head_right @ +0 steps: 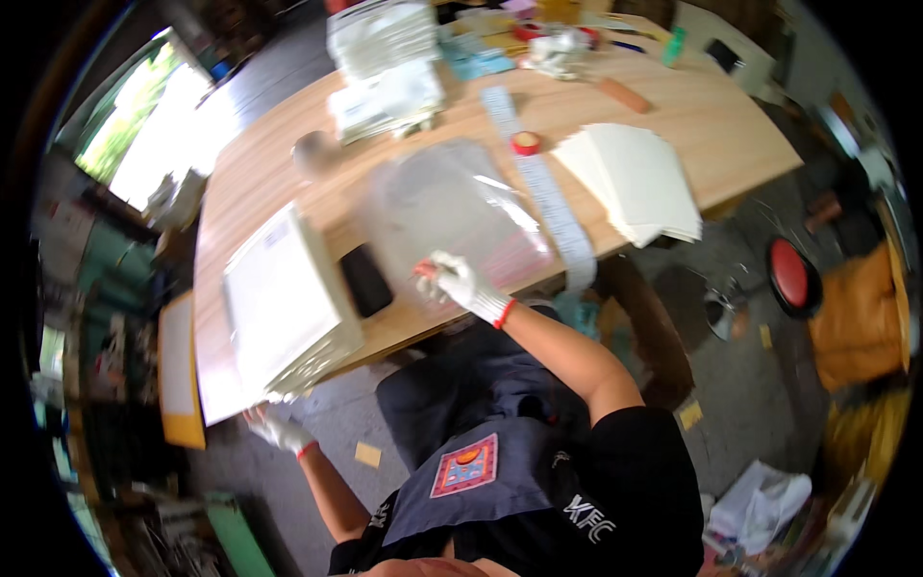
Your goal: The person repeatedly picks up a white sheet of paper and places it into a clear plastic sleeve. They smooth the sleeve with their gloved hands to remove air bubbles and then place the packaged item onto a growing stack on the table. The process is repeated continuously with multiple sheets.
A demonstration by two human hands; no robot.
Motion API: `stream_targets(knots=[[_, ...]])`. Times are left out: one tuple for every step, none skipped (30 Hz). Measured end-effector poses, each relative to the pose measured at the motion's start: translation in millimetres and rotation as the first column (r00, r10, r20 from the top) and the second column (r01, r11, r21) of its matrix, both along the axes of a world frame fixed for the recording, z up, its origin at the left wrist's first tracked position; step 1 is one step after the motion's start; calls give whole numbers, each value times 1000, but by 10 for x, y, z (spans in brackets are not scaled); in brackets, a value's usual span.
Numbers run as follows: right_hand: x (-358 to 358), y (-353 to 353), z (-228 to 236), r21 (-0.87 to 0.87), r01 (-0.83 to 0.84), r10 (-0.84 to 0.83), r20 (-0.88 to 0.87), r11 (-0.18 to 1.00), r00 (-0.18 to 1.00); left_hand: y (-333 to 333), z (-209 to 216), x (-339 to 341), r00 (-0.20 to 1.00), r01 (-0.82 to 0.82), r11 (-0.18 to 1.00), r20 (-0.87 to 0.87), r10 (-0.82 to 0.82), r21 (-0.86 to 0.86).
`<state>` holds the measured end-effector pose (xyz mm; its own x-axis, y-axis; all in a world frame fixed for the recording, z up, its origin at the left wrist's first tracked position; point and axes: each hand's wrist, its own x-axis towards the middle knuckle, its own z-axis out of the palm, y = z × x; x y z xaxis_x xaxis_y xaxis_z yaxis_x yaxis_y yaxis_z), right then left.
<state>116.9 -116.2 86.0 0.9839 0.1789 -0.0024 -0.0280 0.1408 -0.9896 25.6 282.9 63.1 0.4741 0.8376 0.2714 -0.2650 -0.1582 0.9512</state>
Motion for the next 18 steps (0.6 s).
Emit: stream_targets(knots=[[-96,-308,-75,33,93,-93,16,995,996,107,-337,-121,999,-40,994,-6,40,97],[-190,-687,-165,-1,238,-238,29,971,971,91,-585,-219,995,-60,989,-67,70,135],[-290,-1100,-276,-27,371,-369,43,928,928,38,-803,-327,988,-15,994,-148,31,104],[-365,-1540,-436,-257,618,-551,291,743,782,-77,-985,-397,974,31,997,-225,-14,71],[-475,-1811,-383,-375,702,-682,210,605,700,-166,-1114,-519,946,55,998,-321,-42,29],[-586,-2060,-289,-251,751,-767,47,611,640,-268,-1289,-622,934,92,996,-346,-83,8],[-698,-2317,-234,-131,805,-815,-128,578,565,-514,-1291,-648,930,141,989,-337,-147,-41],[-763,-2561,-212,-93,796,-786,-260,598,560,-683,-1304,-662,911,226,974,-347,-224,-36],[-799,-2769,-204,-49,785,-736,-390,617,554,-812,-1311,-684,886,303,953,-359,-293,-29],[-818,-2913,-222,83,748,-609,-524,658,595,-984,-1204,-684,859,363,932,-396,-325,23],[-805,-3025,-263,114,743,-562,-582,659,588,-1147,-1092,-677,830,421,904,-433,-352,71],[-762,-3079,-273,147,735,-504,-638,662,582,-1269,-967,-659,801,472,874,-473,-368,119],[-725,-3054,-234,184,726,-441,-688,663,577,-1336,-894,-628,789,512,846,-471,-394,151],[-690,-3025,-191,189,723,-435,-688,665,580,-1393,-834,-602,777,550,816,-471,-418,181],[-672,-3046,-208,229,722,-420,-684,653,596,-1430,-788,-574,761,589,780,-471,-446,213],[-637,-3079,-235,267,720,-405,-679,640,612,-1446,-795,-533,778,596,737,-454,-434,318],[-607,-3107,-265,305,717,-390,-674,626,628,-1466,-771,-521,777,609,700,-459,-432,373],[-562,-3076,-281,319,734,-413,-663,599,625,-1490,-720,-513,777,617,660,-465,-425,428]])
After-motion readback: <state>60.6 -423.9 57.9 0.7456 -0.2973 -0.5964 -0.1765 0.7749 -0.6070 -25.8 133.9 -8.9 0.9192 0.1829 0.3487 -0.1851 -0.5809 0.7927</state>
